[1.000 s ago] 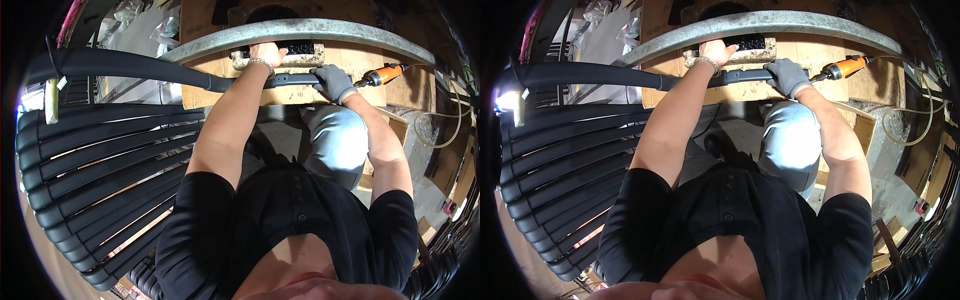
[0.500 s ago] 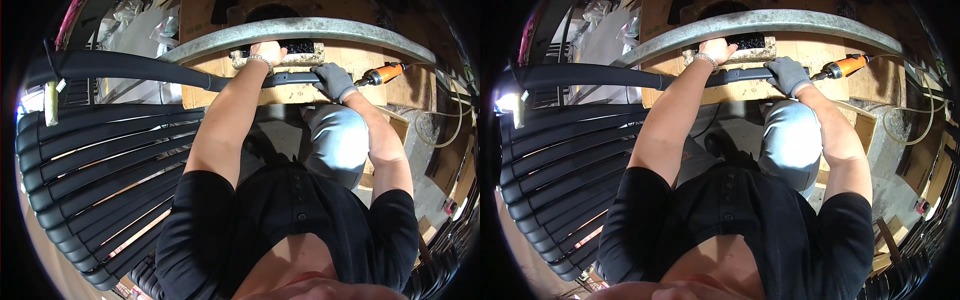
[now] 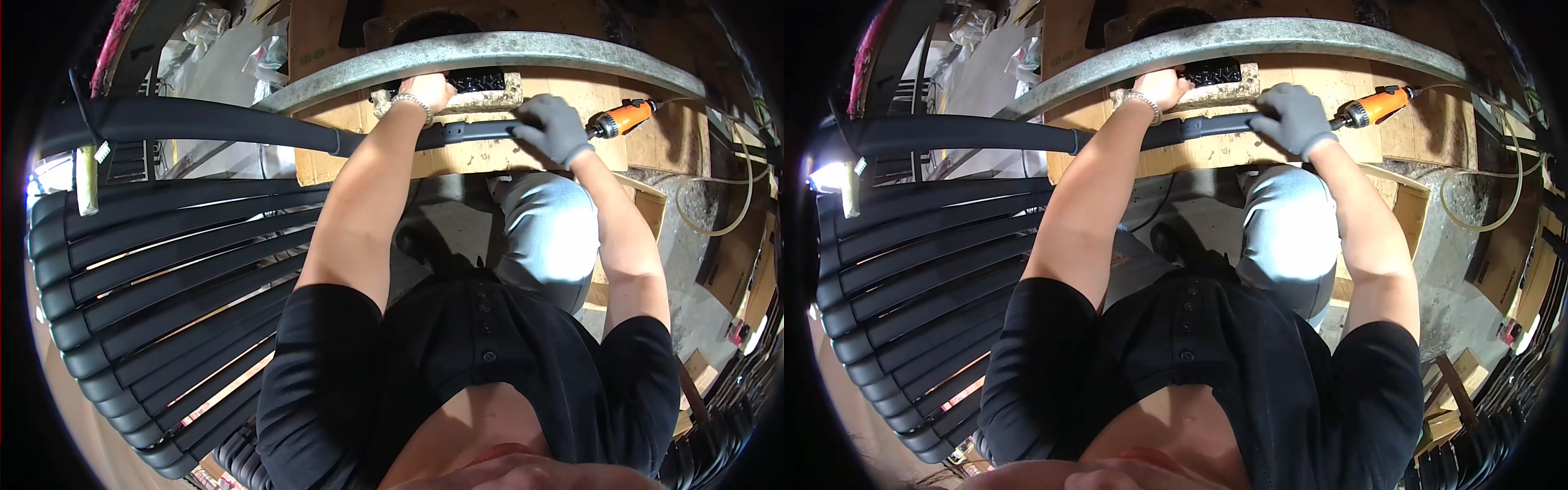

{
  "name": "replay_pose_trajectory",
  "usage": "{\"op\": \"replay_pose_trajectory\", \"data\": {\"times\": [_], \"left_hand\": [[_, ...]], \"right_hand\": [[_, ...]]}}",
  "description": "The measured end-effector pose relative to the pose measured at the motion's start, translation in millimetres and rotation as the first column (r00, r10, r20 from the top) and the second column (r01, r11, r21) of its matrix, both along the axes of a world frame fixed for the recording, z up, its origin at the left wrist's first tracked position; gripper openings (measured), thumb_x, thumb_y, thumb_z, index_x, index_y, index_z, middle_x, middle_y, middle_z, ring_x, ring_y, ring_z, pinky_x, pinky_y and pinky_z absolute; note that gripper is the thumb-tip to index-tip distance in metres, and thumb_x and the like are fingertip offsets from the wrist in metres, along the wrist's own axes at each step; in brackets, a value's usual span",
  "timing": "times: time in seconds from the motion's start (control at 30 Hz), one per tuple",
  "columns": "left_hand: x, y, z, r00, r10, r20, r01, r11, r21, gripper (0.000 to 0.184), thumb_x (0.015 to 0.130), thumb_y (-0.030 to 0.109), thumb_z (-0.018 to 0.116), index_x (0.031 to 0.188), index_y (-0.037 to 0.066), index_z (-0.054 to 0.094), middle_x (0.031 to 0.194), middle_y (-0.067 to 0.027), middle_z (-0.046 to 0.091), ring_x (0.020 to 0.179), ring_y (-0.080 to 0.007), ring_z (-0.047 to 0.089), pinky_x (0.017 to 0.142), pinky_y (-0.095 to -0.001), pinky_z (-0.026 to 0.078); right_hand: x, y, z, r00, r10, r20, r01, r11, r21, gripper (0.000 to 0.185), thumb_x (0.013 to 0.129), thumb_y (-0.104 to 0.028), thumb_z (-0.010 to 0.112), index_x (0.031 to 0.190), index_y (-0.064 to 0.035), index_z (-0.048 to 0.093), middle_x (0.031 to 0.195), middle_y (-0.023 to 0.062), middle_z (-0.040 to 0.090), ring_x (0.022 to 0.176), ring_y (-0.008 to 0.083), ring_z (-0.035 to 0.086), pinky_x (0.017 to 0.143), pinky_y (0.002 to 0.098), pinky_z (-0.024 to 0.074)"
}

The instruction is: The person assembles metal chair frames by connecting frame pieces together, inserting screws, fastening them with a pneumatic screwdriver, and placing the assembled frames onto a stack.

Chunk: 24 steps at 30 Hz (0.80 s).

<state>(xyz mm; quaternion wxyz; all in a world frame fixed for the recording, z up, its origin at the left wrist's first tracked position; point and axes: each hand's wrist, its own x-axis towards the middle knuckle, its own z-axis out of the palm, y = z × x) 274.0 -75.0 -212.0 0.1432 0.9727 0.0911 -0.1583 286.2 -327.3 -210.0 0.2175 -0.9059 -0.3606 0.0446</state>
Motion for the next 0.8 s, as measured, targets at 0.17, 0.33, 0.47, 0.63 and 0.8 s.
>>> {"op": "replay_pose_trajectory", "data": {"times": [0.17, 0.33, 0.47, 0.63, 0.8], "left_hand": [[-16.1, 21.2, -4.4, 0.990, -0.047, 0.131, 0.061, 0.993, -0.101, 0.029, 0.078, 0.023, 0.053, 0.103, 0.010, 0.060, 0.112, -0.0126, 0.054, 0.101, -0.0264, 0.052, 0.090, -0.0352, 0.039], [-30.3, 26.0, 5.4, 0.984, 0.046, 0.172, 0.002, 0.964, -0.266, 0.033, 0.077, 0.023, 0.055, 0.108, 0.011, 0.057, 0.102, -0.0140, 0.058, 0.097, -0.0274, 0.054, 0.087, -0.0338, 0.040], [-29.6, 15.2, 18.6, 0.994, 0.058, 0.093, -0.039, 0.979, -0.199, 0.030, 0.077, 0.022, 0.057, 0.105, 0.013, 0.058, 0.100, -0.0127, 0.059, 0.097, -0.0268, 0.054, 0.086, -0.0342, 0.040], [-22.5, 10.3, 13.8, 0.985, 0.114, 0.129, -0.109, 0.993, -0.042, 0.028, 0.077, 0.021, 0.056, 0.104, 0.014, 0.059, 0.103, -0.0119, 0.059, 0.096, -0.0270, 0.054, 0.086, -0.0349, 0.041], [-20.1, 1.2, 12.6, 0.978, 0.154, 0.139, -0.157, 0.988, 0.012, 0.027, 0.077, 0.021, 0.056, 0.103, 0.013, 0.059, 0.104, -0.0123, 0.057, 0.096, -0.0279, 0.054, 0.085, -0.0362, 0.041]], "right_hand": [[37.0, -73.4, -39.8, 0.588, -0.799, -0.127, 0.776, 0.514, 0.365, 0.052, 0.064, -0.034, 0.069, 0.101, -0.0009, 0.055, 0.099, 0.0144, 0.057, 0.088, 0.0230, 0.056, 0.078, 0.0311, 0.0431], [52.9, -105.5, -44.6, -0.073, -0.920, -0.385, 0.997, -0.057, -0.052, 0.081, 0.054, -0.044, 0.073, 0.112, 0.0058, 0.045, 0.107, 0.0200, 0.054, 0.096, 0.0252, 0.055, 0.084, 0.0305, 0.0418], [84.2, -123.0, -78.4, 0.125, -0.905, -0.406, 0.985, 0.162, -0.059, 0.063, 0.056, -0.040, 0.074, 0.099, 0.0022, 0.054, 0.094, 0.0147, 0.059, 0.084, 0.0203, 0.058, 0.073, 0.0310, 0.0452], [102.3, -135.4, -104.0, 0.329, -0.918, -0.222, 0.896, 0.378, -0.233, 0.082, 0.052, -0.042, 0.074, 0.111, 0.0046, 0.043, 0.106, 0.0177, 0.054, 0.094, 0.0251, 0.056, 0.082, 0.0310, 0.0433], [79.5, -124.3, -85.5, 0.025, -0.393, -0.919, 0.995, -0.080, 0.061, 0.028, 0.068, -0.026, 0.065, 0.083, -0.0046, 0.055, 0.070, 0.0078, 0.059, 0.057, 0.0184, 0.055, 0.053, 0.0307, 0.0458]]}}
